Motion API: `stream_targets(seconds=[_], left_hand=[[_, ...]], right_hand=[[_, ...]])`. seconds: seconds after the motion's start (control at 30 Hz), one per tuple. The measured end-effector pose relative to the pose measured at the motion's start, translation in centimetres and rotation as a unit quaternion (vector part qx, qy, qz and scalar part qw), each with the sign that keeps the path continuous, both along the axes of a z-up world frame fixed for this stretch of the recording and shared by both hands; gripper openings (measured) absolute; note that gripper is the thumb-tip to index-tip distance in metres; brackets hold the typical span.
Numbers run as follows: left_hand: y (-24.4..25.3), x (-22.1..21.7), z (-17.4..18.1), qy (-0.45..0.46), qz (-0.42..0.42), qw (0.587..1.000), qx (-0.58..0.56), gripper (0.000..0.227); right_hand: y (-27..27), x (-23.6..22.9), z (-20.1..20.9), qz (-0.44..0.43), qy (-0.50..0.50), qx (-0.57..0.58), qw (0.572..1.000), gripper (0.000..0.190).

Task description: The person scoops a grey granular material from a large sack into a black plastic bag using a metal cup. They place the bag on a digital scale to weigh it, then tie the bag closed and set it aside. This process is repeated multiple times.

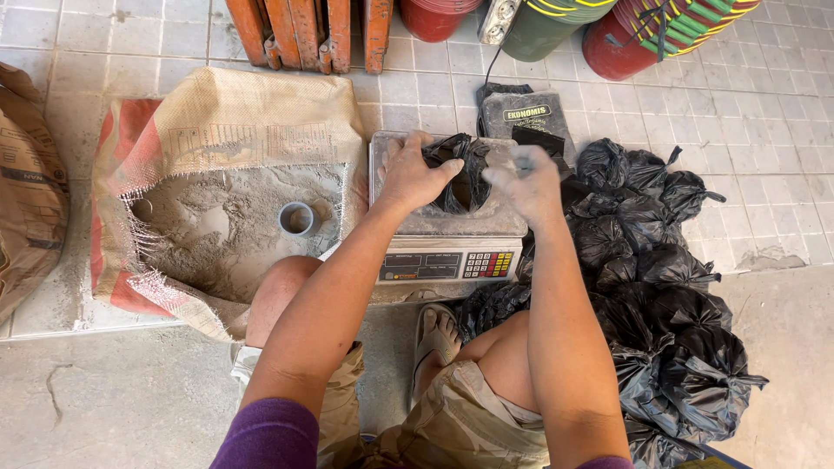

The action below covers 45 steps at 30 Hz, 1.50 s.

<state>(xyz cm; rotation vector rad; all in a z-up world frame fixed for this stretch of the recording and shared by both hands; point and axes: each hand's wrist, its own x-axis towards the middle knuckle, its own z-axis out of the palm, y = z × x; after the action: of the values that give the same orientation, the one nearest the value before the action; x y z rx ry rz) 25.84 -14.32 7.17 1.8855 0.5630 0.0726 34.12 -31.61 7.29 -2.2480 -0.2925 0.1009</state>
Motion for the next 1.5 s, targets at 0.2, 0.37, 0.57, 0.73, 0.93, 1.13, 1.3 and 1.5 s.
stream_targets(seconds=[0.2, 0.37, 0.57, 0.73, 0.93, 1.13, 1.3, 1.5], left_hand=[[-0.6, 2.4, -2.5, 0.025, -0.049, 0.998, 0.028, 0.052], [-2.2, 3.3, -3.7, -0.017, -0.054, 0.992, -0.112, 0.032], [-1.3, 2.5, -1.6, -0.079, 0.091, 0.962, -0.245, 0.021], [1.9, 1.5, -1.0, -0.14, 0.091, 0.96, -0.226, 0.014], [6.9, -4.3, 1.8, -0.101, 0.093, 0.99, -0.041, 0.019], [11.9, -12.5, 2.2, 0.016, 0.077, 0.997, 0.009, 0.037], [16.4, -17.7, -4.5, 0.104, 0.193, 0.974, -0.054, 0.037], [17.0, -23.4, -9.4, 0.185, 0.249, 0.943, -0.124, 0.04]], right_hand=[[1.8, -1.0, 1.0, 0.063, 0.001, -0.203, 0.977, 0.058], [2.6, 2.4, -5.0, 0.054, -0.031, -0.148, 0.987, 0.015], [3.3, 1.9, -2.9, -0.058, 0.052, 0.162, 0.984, 0.01], [3.9, 1.5, -1.0, -0.069, 0.037, 0.258, 0.963, 0.005], [6.6, -2.6, 0.8, 0.119, -0.002, 0.144, 0.982, 0.006], [13.7, -8.9, -0.6, 0.196, 0.073, 0.185, 0.96, 0.007], [20.5, -12.0, -7.0, 0.267, 0.151, 0.128, 0.943, 0.014], [24.2, -13.6, -12.2, 0.409, 0.149, -0.12, 0.892, 0.023]])
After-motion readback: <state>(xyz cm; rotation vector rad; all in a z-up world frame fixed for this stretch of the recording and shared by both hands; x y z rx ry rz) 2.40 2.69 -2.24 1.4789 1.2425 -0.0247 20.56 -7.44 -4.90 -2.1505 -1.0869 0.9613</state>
